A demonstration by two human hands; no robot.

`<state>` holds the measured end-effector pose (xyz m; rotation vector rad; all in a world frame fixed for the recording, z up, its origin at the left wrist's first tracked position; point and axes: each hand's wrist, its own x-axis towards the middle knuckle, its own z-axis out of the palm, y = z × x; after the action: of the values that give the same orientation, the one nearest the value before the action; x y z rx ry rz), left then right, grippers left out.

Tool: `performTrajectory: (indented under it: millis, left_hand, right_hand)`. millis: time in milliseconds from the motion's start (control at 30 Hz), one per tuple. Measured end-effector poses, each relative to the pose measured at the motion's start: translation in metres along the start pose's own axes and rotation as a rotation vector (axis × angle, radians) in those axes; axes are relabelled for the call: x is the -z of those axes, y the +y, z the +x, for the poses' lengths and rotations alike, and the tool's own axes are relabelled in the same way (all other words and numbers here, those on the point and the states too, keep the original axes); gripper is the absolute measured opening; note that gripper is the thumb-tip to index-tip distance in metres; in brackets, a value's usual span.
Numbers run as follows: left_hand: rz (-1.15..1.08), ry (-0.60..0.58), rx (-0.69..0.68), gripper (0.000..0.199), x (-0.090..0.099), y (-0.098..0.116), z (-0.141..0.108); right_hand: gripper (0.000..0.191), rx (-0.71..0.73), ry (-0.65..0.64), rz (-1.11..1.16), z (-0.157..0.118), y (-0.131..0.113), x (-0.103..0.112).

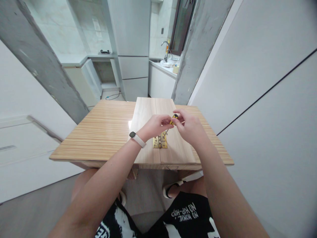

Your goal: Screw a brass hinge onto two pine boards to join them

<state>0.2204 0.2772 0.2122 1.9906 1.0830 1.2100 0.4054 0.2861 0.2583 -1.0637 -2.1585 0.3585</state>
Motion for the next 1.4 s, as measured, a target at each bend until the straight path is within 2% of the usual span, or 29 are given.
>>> performTrajectory:
  millis: [67, 333, 467, 567, 700, 833, 1000, 1167, 1267, 1400]
  left_hand:
    - [-0.005, 0.001, -0.004, 0.008, 0.000, -0.002, 0.000]
    - [-0.022, -0.048, 0.003, 0.007, 0.000, -0.004, 0.002]
    - [-0.060, -0.086, -0.006, 0.014, 0.000, -0.005, 0.004]
    - [-0.043, -0.056, 0.006, 0.014, -0.002, -0.005, 0.002]
    - [0.042, 0.045, 0.016, 0.014, -0.007, -0.003, -0.005]
    - [0.160, 0.127, -0.009, 0.004, -0.013, -0.001, -0.009]
    - [0.164, 0.106, -0.045, 0.008, -0.015, 0.004, -0.006]
    - [0.124, 0.053, -0.072, 0.011, -0.008, 0.006, -0.004]
    - [0.126, 0.019, -0.067, 0.011, -0.004, 0.005, -0.004]
    - [0.146, -0.003, -0.061, 0.010, -0.002, 0.003, -0.005]
  right_hand:
    - [0.022, 0.030, -0.023, -0.003, -0.001, 0.002, 0.003]
    - [0.016, 0.006, 0.019, -0.107, 0.000, -0.003, 0.003]
    - [0.015, -0.020, 0.048, -0.174, -0.001, -0.007, 0.001]
    - [0.014, -0.051, 0.064, -0.212, -0.001, -0.009, -0.001]
    - [0.014, -0.072, 0.066, -0.239, -0.002, -0.012, -0.003]
    - [0.014, -0.087, 0.082, -0.253, -0.002, -0.014, -0.005]
    - [0.014, -0.100, 0.108, -0.263, -0.004, -0.015, -0.006]
    - [0.018, -0.123, 0.125, -0.250, -0.005, -0.016, -0.008]
    - [0.019, -0.088, 0.093, -0.187, -0.004, -0.011, -0.006]
    - [0.022, 0.077, -0.014, -0.032, -0.003, 0.002, 0.003]
